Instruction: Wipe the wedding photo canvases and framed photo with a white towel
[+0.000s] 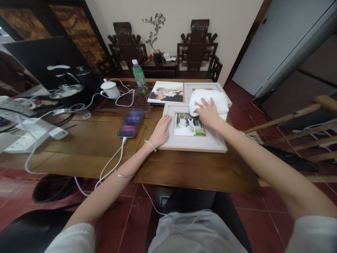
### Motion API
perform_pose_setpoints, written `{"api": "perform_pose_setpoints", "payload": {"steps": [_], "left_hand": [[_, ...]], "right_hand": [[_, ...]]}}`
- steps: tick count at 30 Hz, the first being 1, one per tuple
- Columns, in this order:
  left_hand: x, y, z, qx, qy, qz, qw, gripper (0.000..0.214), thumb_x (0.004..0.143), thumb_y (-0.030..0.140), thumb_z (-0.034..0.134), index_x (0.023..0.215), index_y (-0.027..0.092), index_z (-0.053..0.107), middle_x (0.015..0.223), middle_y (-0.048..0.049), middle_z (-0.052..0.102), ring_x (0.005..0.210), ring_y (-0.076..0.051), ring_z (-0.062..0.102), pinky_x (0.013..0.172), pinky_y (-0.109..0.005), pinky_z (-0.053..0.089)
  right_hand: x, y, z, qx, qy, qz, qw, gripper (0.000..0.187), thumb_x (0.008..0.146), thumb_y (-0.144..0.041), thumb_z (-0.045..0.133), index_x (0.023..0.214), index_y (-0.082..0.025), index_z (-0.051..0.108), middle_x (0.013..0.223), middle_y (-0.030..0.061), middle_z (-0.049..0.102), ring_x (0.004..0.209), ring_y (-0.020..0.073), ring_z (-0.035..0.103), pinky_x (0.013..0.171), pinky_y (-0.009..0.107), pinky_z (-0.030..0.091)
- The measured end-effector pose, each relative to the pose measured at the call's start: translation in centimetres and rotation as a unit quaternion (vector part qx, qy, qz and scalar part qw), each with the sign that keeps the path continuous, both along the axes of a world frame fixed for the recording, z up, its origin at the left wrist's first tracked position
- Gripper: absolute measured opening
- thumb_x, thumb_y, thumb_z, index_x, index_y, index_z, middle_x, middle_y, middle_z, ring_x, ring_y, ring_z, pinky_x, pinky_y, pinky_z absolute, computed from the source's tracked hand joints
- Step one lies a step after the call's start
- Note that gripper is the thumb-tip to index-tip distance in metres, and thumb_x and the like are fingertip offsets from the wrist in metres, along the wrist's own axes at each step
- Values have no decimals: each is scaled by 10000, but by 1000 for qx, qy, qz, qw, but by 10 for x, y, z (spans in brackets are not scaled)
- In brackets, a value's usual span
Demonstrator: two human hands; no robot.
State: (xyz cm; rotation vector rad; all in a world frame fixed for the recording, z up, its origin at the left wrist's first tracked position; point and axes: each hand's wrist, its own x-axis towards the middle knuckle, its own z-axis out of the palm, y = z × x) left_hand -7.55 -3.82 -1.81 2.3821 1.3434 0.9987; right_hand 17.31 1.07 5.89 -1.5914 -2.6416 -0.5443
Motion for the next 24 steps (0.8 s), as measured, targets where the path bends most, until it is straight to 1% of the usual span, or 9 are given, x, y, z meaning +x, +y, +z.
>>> {"api": "perform_pose_setpoints", "payload": {"steps": [3,6,9,12,14,16,19,21,24], "left_hand": [[1,-1,2,-8,6,5,1000,584,771,14,383,1332,123,504,1454,-139,466,1428,-278,307,1181,-533,258],[2,-3,4,-11,10,14,1000,558,759,8,394,1287,120,536,1441,-147,476,1423,-284,315,1177,-538,264],[3,-4,5,-1,15,17,1000,550,754,1,388,1264,133,545,1431,-127,490,1419,-276,325,1173,-538,276],[3,-4,7,-2,20,15,1000,550,750,-1,386,1260,128,548,1427,-129,493,1419,-280,324,1174,-539,276],[3,-4,8,-6,26,12,1000,556,747,4,391,1264,136,547,1424,-128,495,1422,-287,314,1173,-552,272],[3,-4,9,-7,32,9,999,568,743,9,396,1272,154,544,1417,-113,502,1423,-289,309,1171,-563,269],[2,-3,9,-7,39,7,999,574,736,11,399,1277,141,541,1413,-121,502,1423,-292,304,1175,-554,263],[1,-3,9,-7,42,3,999,579,733,12,398,1280,140,540,1417,-123,497,1426,-290,299,1175,-554,261],[-1,-3,7,-3,37,-3,999,590,735,18,396,1286,170,540,1419,-98,502,1427,-280,301,1171,-560,266]], "right_hand": [[31,-5,2,-6,2,-35,999,495,782,-45,430,1199,-163,670,1404,119,538,1319,375,370,1028,652,246],[43,-25,5,-23,-29,-28,999,477,751,-30,421,1115,-141,707,1418,113,524,1310,371,374,997,571,327],[44,-65,11,-53,-52,3,997,446,715,-18,436,1024,-139,733,1422,109,519,1311,367,382,971,519,374],[47,-113,22,-100,-40,44,993,446,665,4,453,976,-140,738,1403,122,535,1313,362,406,966,495,401],[50,-138,31,-139,-16,68,988,458,648,16,445,946,-171,739,1351,114,581,1283,329,464,948,448,433],[52,-152,39,-170,0,66,983,459,654,13,432,914,-209,739,1284,102,625,1188,295,560,896,403,468],[52,-143,41,-182,-1,15,983,457,674,-14,436,945,-221,741,1286,110,619,1012,284,652,828,391,486],[50,-121,37,-166,2,-15,986,482,691,-31,444,1027,-220,733,1346,114,579,951,280,665,817,399,480],[50,-77,27,-120,17,-36,992,509,728,-49,433,1122,-216,707,1363,120,557,899,271,660,791,405,469]]}}
